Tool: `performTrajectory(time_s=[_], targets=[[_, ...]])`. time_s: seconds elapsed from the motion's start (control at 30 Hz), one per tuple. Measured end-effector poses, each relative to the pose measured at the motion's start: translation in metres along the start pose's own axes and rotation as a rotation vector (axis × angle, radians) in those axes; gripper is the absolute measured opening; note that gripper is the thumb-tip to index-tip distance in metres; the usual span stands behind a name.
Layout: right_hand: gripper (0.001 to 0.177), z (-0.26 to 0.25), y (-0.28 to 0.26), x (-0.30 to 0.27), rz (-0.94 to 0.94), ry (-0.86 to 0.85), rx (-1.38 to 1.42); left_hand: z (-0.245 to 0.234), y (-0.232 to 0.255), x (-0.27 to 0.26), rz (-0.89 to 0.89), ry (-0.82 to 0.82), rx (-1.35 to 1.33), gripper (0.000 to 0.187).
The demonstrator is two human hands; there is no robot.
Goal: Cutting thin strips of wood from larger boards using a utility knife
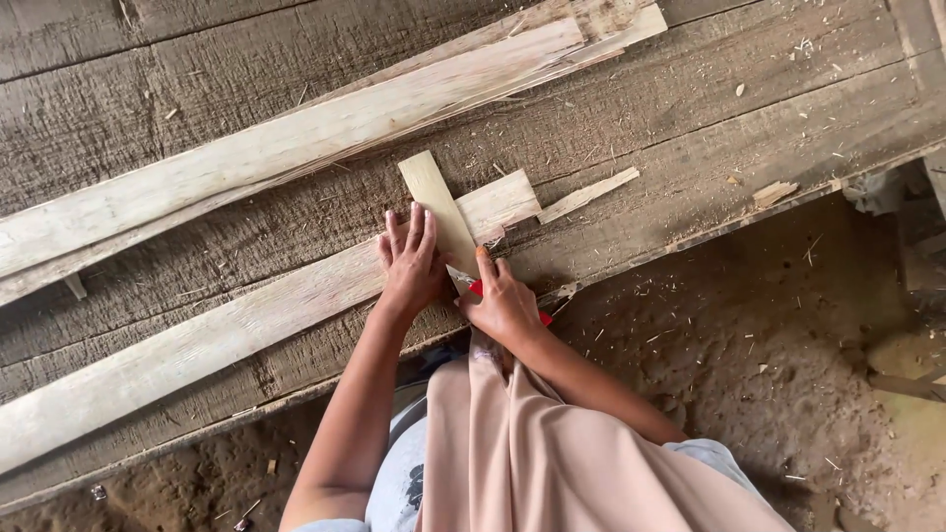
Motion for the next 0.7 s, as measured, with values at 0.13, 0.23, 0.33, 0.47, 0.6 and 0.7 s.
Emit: performTrajectory(time_s=[0.13,0.23,0.33,0.47,0.6,0.7], targets=[[0.085,0.003,-0.002,0.015,-0.039,0.042,-0.027,-0.009,0.007,0.004,-0.02,0.014,0.036,0.081],[0.084,0.01,-0.002,0.021,-0.054,0.055,-0.054,-0.016,0.014,0.001,-0.033,-0.032,0.058,0.103],[0.09,0.008,-0.004,0.016,-0.097,0.088,-0.046,-0.016,0.011,0.004,-0.032,0.009,0.043,0.09],[0.09,0.016,0.005,0.012,-0.099,0.082,-0.017,-0.015,0.011,0.003,-0.024,-0.003,0.047,0.089],[0.091,0.018,0.008,0.015,-0.126,0.108,0.008,-0.008,0.006,0.007,-0.032,-0.009,0.067,0.094],[0.09,0.007,0.004,0.007,-0.12,0.086,-0.03,-0.012,0.011,0.007,-0.048,-0.047,0.067,0.091]])
Point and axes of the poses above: each hand's wrist, its own x-axis towards the middle knuckle, its own z-axis out of the palm, y = z × x, the point moved 9 cm from there along x, towards the middle knuckle, and after that the axes turned 4 degrees about -x, right-handed, at the moved point
